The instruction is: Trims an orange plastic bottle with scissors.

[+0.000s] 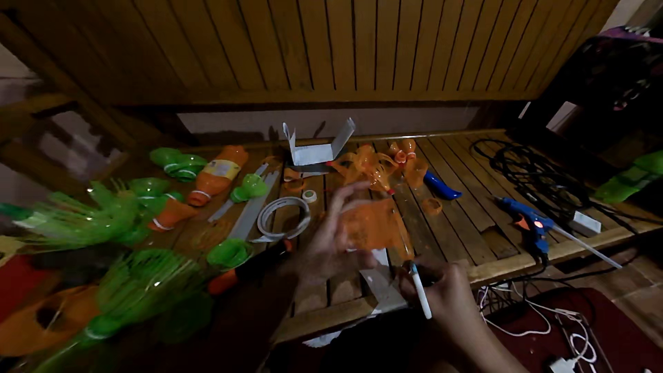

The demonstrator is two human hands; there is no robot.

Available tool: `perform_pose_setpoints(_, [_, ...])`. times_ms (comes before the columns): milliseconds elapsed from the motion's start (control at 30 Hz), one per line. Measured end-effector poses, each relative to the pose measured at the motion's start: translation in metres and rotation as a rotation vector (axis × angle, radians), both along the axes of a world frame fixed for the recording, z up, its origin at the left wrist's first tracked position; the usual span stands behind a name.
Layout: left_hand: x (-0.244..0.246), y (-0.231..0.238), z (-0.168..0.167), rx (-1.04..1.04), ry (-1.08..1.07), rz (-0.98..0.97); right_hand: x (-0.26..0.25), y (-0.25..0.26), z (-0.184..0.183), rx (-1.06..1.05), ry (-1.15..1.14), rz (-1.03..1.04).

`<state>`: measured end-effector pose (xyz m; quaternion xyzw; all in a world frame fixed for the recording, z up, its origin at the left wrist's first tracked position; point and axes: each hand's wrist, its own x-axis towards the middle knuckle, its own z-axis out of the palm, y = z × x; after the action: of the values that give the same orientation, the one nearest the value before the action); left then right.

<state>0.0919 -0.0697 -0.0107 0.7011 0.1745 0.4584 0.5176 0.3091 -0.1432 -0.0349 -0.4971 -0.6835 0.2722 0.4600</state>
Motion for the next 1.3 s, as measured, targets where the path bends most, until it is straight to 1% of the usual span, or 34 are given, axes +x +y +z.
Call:
perform_pose_setpoints(33, [0.004, -0.001, 0.000, 0.126, 0.015, 0.101, -0.001, 0.000, 0.000, -0.013, 0.008, -0.010])
perform_pose_setpoints(67, [0.008, -0.003, 0.000, 0.199, 0.006, 0.179, -0.002, 0.000, 0.000, -0.022, 0.013, -0.013])
perform_pose_setpoints(100, [0.010, -0.004, -0.001, 0.241, -0.004, 0.229, -0.003, 0.000, 0.000, -0.022, 0.017, -0.011])
perform_pose_setpoints(133, [0.010, -0.005, -0.001, 0.252, -0.009, 0.240, -0.004, 0.000, -0.001, -0.025, 0.025, 0.000])
perform_pose_setpoints(300, [0.003, -0.008, 0.001, 0.189, 0.082, 0.098, -0.004, 0.000, -0.001, -0.069, 0.045, 0.041])
perform_pose_setpoints(533, [-0.002, -0.006, 0.000, 0.173, 0.078, 0.060, -0.003, -0.001, -0.007, 0.010, 0.031, 0.050])
perform_pose_setpoints(667, [-0.004, -0.005, 0.000, 0.112, 0.062, 0.034, -0.002, -0.002, -0.010, 0.032, 0.026, 0.043])
perform_pose_setpoints(767, [-0.006, -0.006, 0.002, 0.059, 0.086, 0.016, -0.001, 0.000, -0.010, -0.019, 0.024, 0.073])
perform_pose_setpoints(867, [-0.007, -0.009, 0.006, -0.020, 0.172, -0.049, 0.000, 0.001, -0.006, -0.101, 0.040, 0.106])
perform_pose_setpoints(933, [-0.008, -0.009, 0.008, -0.038, 0.197, -0.086, -0.001, 0.002, -0.006, -0.103, 0.045, 0.103])
perform_pose_setpoints(1133, [-0.011, -0.006, 0.007, -0.089, 0.161, -0.139, 0.000, 0.001, -0.010, 0.022, -0.003, 0.061])
perform_pose_setpoints(1300, [-0.011, -0.008, 0.010, -0.188, 0.151, -0.141, 0.001, 0.000, -0.014, 0.101, -0.038, 0.038])
